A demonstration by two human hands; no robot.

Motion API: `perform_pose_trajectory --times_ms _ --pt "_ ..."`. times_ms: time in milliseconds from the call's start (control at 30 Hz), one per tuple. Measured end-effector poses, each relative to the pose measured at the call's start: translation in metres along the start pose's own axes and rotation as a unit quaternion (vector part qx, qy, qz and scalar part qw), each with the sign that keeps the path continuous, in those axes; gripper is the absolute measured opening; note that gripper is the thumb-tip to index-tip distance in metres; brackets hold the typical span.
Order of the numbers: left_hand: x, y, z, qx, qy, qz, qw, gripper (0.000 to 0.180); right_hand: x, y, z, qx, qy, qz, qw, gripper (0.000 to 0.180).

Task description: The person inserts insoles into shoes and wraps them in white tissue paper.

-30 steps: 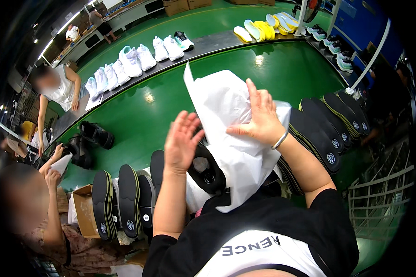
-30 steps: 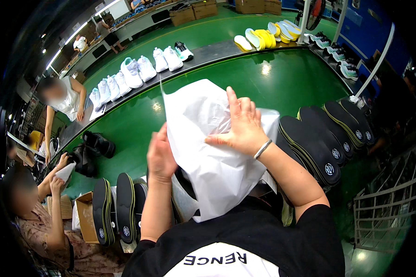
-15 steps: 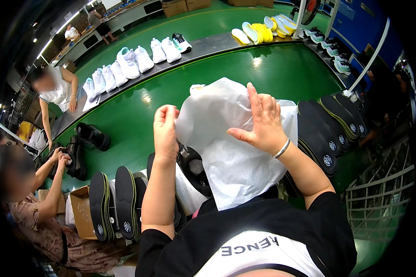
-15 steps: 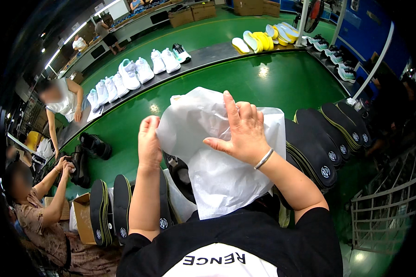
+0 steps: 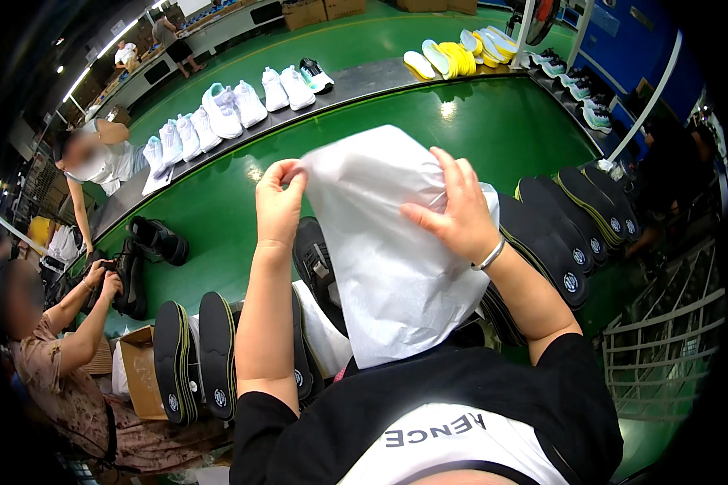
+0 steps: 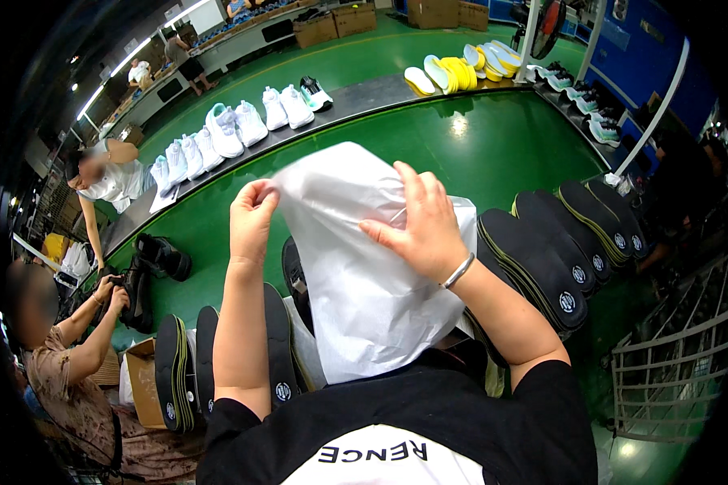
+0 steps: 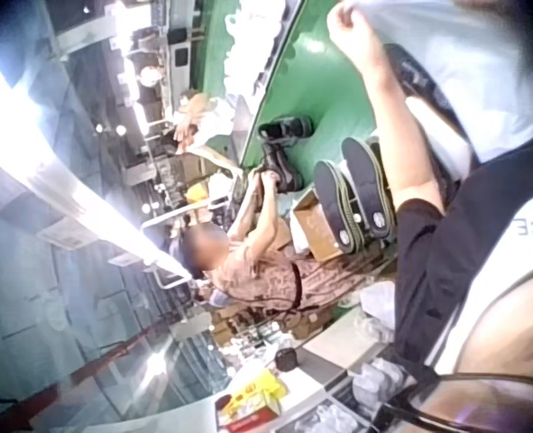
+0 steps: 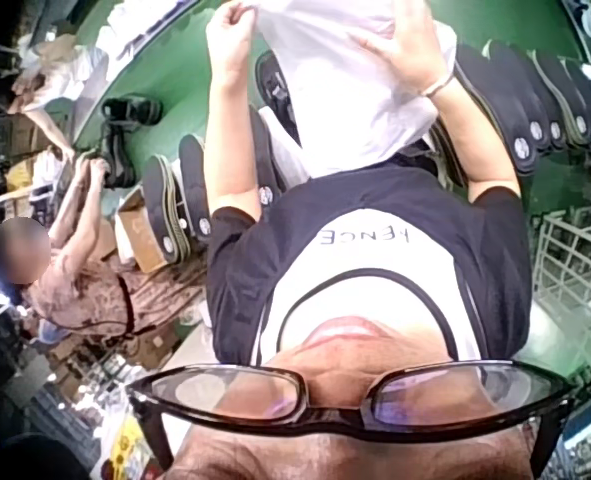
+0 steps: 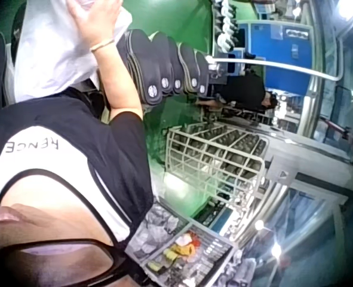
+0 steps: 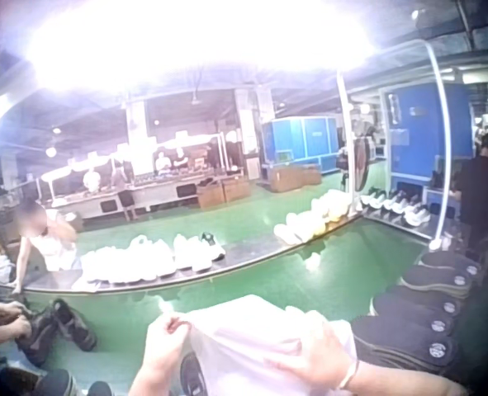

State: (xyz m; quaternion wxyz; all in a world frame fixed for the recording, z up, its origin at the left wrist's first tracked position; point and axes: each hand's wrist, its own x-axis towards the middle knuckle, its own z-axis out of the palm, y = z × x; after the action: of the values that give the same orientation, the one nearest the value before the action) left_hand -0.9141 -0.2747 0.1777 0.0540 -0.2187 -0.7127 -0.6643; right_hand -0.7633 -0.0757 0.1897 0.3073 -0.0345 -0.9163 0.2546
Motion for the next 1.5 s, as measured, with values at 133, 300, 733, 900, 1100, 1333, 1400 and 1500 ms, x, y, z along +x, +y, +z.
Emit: perform_pose_trajectory --times_ms 133,300,733,900,1100,1333,1400,1500 --pt "-0.018 0.032 0.015 0.015 0.174 0.111 0.978 0.025 0.011 0.012 -0.003 -0.100 0.122 0.015 0.987 0.085" --pt "-0.075 0.066 0.056 -0.197 -0.197 -0.090 0.956 0.046 0.018 0.011 0.012 -0.176 0.185 -0.036 0.966 0.085" --pt "-0.071 -0.004 0.062 -0.521 -0.244 -0.262 0.775 0.086 -0.002 -0.023 0.004 0.538 -0.078 0.176 0.821 0.043" --pt "-0.074 0.008 0.058 -0.575 -0.245 -0.273 0.731 0.079 -0.003 -0.020 0.009 0.678 -0.150 0.229 0.682 0.045" --pt "-0.077 -0.002 0.051 -0.623 -0.284 -0.284 0.672 0.054 -0.005 0.000 0.014 0.737 -0.275 0.218 0.578 0.052" --pt "-0.090 0.004 0.055 -0.540 -0.229 -0.352 0.729 0.043 -0.017 0.000 0.019 0.718 -0.322 0.243 0.567 0.064" --pt "-0.093 0.006 0.058 -0.506 -0.202 -0.348 0.763 0.042 -0.017 -0.002 0.020 0.708 -0.314 0.239 0.585 0.064" --pt "-0.101 0.014 0.064 -0.495 -0.131 -0.351 0.784 0.038 -0.016 -0.002 0.018 0.705 -0.306 0.218 0.601 0.062"
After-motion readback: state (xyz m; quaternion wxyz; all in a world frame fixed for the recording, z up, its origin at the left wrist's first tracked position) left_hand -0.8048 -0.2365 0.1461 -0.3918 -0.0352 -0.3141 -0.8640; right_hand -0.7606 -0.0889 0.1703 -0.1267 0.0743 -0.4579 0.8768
